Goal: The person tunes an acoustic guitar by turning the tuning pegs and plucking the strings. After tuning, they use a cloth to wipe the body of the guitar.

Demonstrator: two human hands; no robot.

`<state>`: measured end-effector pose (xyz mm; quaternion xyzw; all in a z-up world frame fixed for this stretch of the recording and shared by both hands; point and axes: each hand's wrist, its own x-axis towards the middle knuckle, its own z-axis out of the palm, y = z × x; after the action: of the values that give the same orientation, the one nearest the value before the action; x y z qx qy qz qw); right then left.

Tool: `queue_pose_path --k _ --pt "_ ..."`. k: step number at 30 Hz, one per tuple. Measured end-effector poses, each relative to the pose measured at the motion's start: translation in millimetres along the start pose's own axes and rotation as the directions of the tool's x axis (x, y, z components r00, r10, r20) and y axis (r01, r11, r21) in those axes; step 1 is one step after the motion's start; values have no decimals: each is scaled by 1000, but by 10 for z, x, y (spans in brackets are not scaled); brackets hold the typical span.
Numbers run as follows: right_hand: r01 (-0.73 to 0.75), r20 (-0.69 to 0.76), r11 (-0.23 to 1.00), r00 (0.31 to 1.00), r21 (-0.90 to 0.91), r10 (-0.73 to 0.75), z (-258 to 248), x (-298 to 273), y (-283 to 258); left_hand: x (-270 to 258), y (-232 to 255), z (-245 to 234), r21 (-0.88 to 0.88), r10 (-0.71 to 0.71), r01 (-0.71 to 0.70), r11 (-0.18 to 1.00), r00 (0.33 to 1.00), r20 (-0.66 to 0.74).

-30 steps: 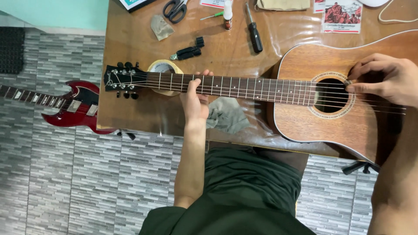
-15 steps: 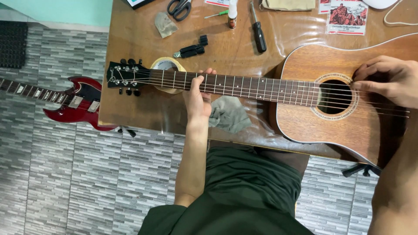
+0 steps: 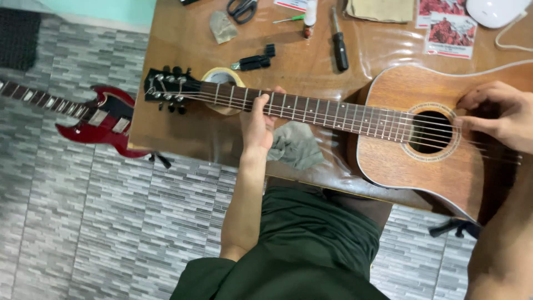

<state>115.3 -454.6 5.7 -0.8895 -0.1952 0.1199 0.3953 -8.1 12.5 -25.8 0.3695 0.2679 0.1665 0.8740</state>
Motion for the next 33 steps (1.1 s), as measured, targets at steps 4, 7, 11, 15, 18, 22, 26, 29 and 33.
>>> queue_pose_path --k 4,7,11,15,18,22,26,29,33 --pt "48 2 999 999 22 -49 23 46 387 -331 758 -46 596 -150 140 790 988 -32" --pt "221 20 975 975 -11 -221 40 87 906 -371 1341 -191 890 237 18 456 961 -141" --pt "199 -17 979 980 36 -199 26 96 1007 550 1967 -583 909 580 -412 -68 724 372" --pt "55 -34 996 998 66 -53 -5 78 665 1349 2260 -469 855 -216 -169 -490 974 69" --pt "14 -14 1000 1000 6 -14 -42 -1 124 1497 2262 -348 768 -314 -64 -637 932 -182" --pt "-51 -7 998 999 -39 51 -39 -3 -338 1393 2374 -283 868 -398 -24 -496 894 -203" --pt "-81 -15 994 997 -72 80 -30 1 -428 1418 2355 -337 894 -364 8 -449 912 -191" --pt "-93 -9 991 996 -99 92 -42 2 -470 1461 2303 -338 864 -324 -11 -503 929 -177" --pt "-55 1 995 998 -86 55 -49 1 -413 1578 2235 -354 804 -302 -37 -594 936 -179"
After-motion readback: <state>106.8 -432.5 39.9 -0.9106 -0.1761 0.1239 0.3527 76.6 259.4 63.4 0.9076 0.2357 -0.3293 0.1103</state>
